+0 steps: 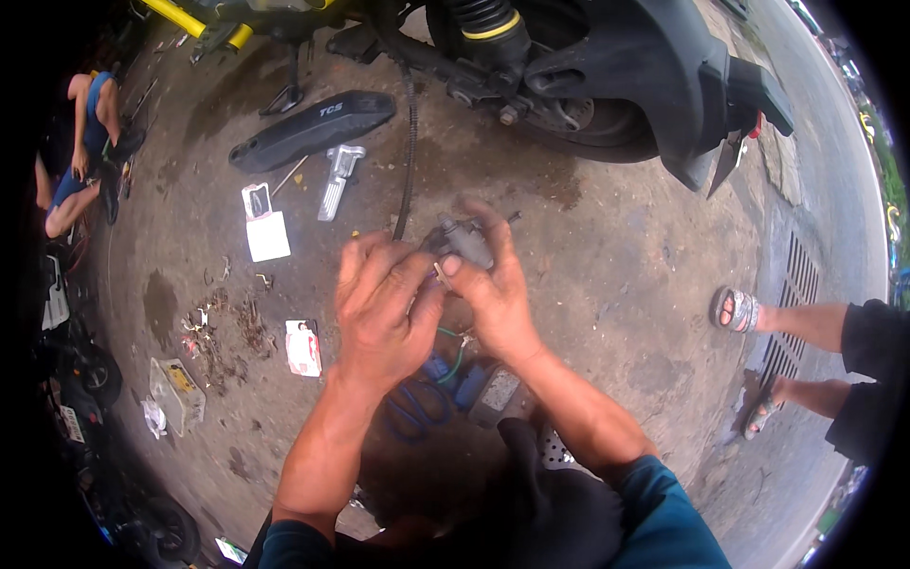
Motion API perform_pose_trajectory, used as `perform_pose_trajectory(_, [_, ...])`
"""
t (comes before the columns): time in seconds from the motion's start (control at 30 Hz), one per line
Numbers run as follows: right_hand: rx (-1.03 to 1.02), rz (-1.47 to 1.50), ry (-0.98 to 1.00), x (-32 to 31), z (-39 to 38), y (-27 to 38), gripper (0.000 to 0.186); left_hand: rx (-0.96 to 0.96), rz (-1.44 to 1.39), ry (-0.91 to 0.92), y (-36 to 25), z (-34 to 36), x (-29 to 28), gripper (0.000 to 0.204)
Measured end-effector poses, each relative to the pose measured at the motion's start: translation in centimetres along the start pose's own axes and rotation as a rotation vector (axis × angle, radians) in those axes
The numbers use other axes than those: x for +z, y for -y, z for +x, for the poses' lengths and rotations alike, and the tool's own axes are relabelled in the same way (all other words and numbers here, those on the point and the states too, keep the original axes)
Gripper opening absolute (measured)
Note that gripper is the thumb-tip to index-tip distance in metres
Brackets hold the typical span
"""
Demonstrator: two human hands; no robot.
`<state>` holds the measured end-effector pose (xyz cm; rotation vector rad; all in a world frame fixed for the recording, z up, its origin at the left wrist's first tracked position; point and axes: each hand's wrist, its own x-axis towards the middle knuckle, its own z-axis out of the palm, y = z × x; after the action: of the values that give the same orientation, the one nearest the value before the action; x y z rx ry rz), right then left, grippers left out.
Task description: The person carries a container of metal clips outside, dumps them onto the ground, and sorts through them by hand. Then, the person fits selected clips and brake pads into a motorcycle brake caliper assembly.
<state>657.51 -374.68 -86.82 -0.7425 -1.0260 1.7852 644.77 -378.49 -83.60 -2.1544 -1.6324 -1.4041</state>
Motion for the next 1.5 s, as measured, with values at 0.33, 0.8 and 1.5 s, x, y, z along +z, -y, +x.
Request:
perform_pose_trajectory(0.33, [0.117,-0.075,0.008,-0.9,1.0,0.0,0.062,-0.049,-0.060,-0.005,1.5,-1.3,0.6,0.022])
perform_pose_trajectory(0.8, [-0.018,-0.140,-0.088,1.1,1.7,-1.0,0.057,-0.097,0.029,-0.058,1.8,-2.0,-1.7,0.034])
perform_pose_trajectory(1.5, [0.053,-0.055,-0.114,2.2,1.5,-2.9,0.071,-0.819,0.273,0.315,1.0,-24.2,-5.3,0.027])
